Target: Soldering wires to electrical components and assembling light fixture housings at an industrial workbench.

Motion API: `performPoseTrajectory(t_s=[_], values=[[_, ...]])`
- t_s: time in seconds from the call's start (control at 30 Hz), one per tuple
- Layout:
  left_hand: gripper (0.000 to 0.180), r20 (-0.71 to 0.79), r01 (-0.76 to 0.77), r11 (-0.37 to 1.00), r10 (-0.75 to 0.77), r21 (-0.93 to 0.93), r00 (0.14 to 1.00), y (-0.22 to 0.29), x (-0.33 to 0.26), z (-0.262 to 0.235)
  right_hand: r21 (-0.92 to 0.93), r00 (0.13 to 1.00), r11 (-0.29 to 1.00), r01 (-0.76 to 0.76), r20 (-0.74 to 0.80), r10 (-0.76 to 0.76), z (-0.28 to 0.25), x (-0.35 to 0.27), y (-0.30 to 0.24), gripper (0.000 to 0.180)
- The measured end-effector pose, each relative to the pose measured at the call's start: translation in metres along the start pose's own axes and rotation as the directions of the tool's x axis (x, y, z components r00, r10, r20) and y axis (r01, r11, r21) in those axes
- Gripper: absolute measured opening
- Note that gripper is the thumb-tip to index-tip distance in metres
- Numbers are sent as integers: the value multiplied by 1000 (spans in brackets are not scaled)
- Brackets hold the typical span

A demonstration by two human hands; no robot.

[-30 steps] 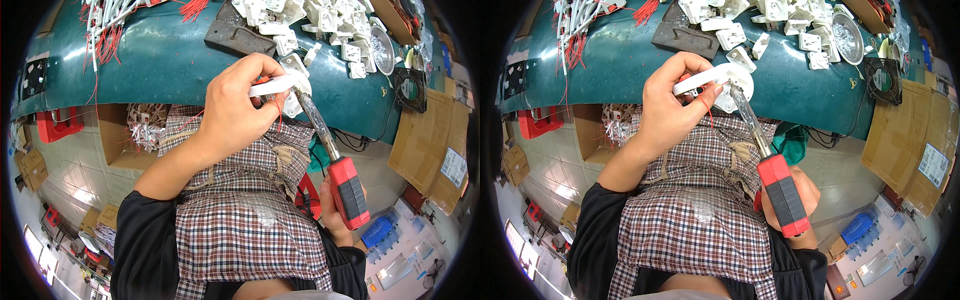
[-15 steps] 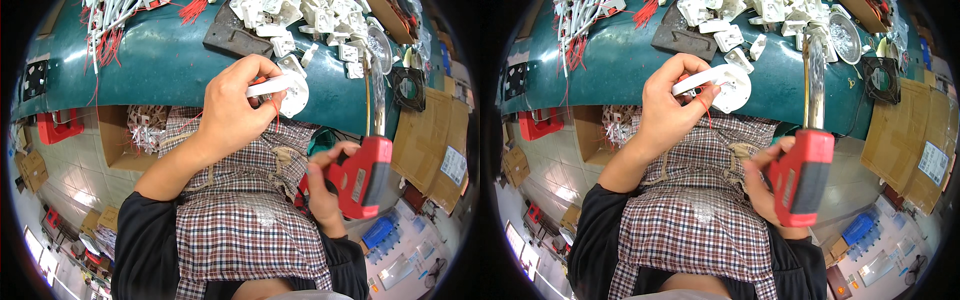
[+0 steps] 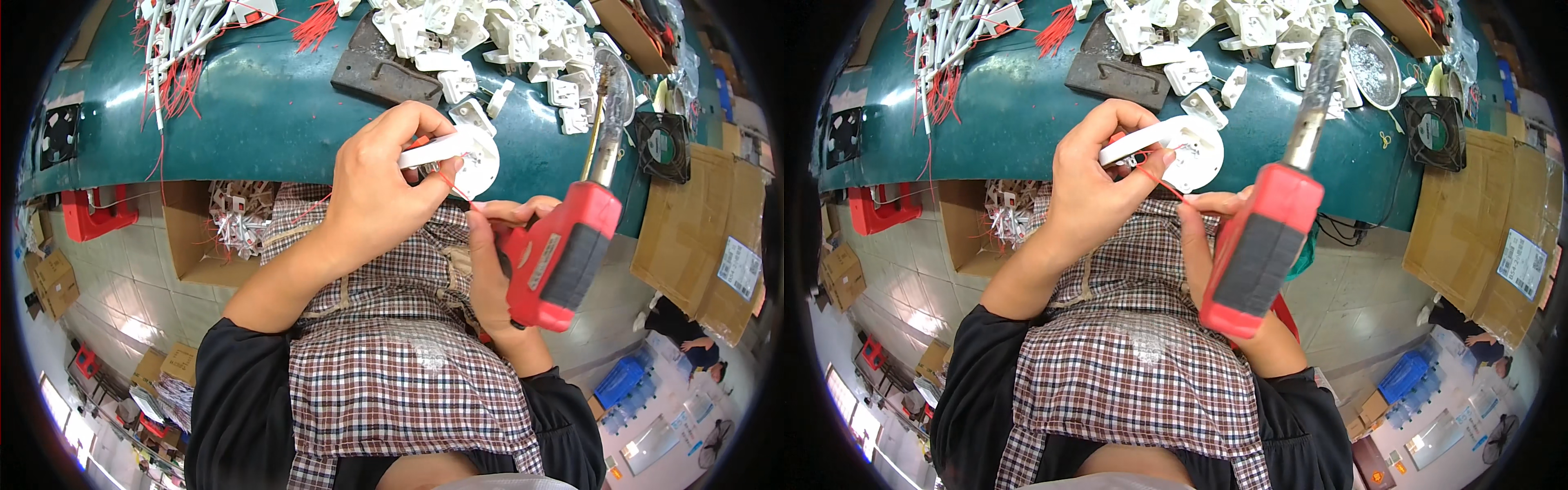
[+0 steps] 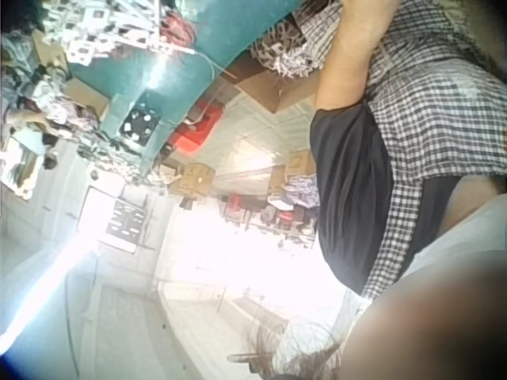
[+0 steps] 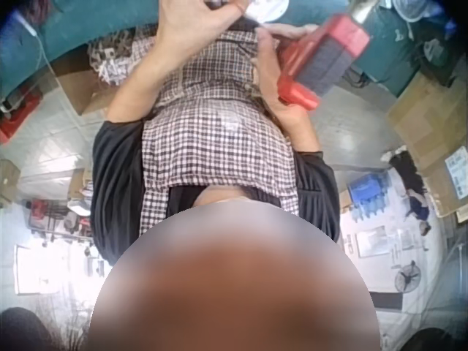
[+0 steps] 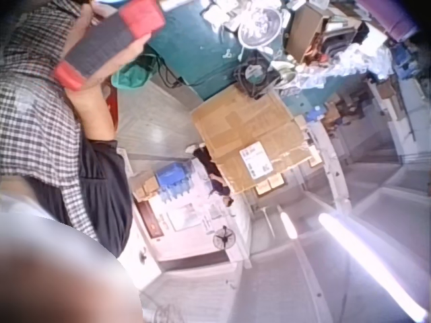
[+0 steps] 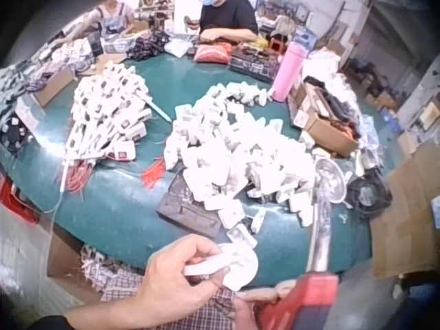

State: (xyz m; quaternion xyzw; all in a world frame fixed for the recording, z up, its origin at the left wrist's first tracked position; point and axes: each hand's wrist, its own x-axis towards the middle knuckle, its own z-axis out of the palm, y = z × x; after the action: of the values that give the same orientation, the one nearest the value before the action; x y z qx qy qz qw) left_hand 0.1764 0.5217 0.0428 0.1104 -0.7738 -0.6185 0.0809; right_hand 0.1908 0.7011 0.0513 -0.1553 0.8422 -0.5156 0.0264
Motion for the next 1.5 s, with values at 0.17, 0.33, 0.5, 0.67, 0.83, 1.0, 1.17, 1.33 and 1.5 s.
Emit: performPoseTrajectory(t_s=[0.17,0.33,0.5,0.67,0.83,1.0,1.17,1.33,1.5], values=[[23,25,10,1000,-10,-11,1000,-2,1,-1,206,998,978,-30,-42,39,-1,13,-6,46],[32,80,-162,987,161,1,984,1,4,-13,183,999,983,16,-45,-8,1,21,3,47],[37,-20,-416,903,420,106,907,-2,8,-13,188,996,979,82,-57,-73,0,26,9,47],[18,57,-479,838,482,261,874,1,6,-14,116,993,989,86,-86,-77,0,28,12,53],[17,74,-418,881,412,223,908,5,2,-12,254,994,967,15,-104,12,3,26,10,51],[16,96,-456,845,448,279,889,1,4,-10,40,986,987,156,-62,-153,1,26,20,53],[19,93,-425,858,417,289,904,6,2,-8,-33,957,977,209,-199,-211,2,30,35,55],[20,48,-430,840,440,330,897,3,0,0,-127,928,945,301,-191,-321,6,24,44,59],[21,47,-471,783,497,407,867,3,1,1,-86,992,995,56,-108,-65,11,15,30,63]])
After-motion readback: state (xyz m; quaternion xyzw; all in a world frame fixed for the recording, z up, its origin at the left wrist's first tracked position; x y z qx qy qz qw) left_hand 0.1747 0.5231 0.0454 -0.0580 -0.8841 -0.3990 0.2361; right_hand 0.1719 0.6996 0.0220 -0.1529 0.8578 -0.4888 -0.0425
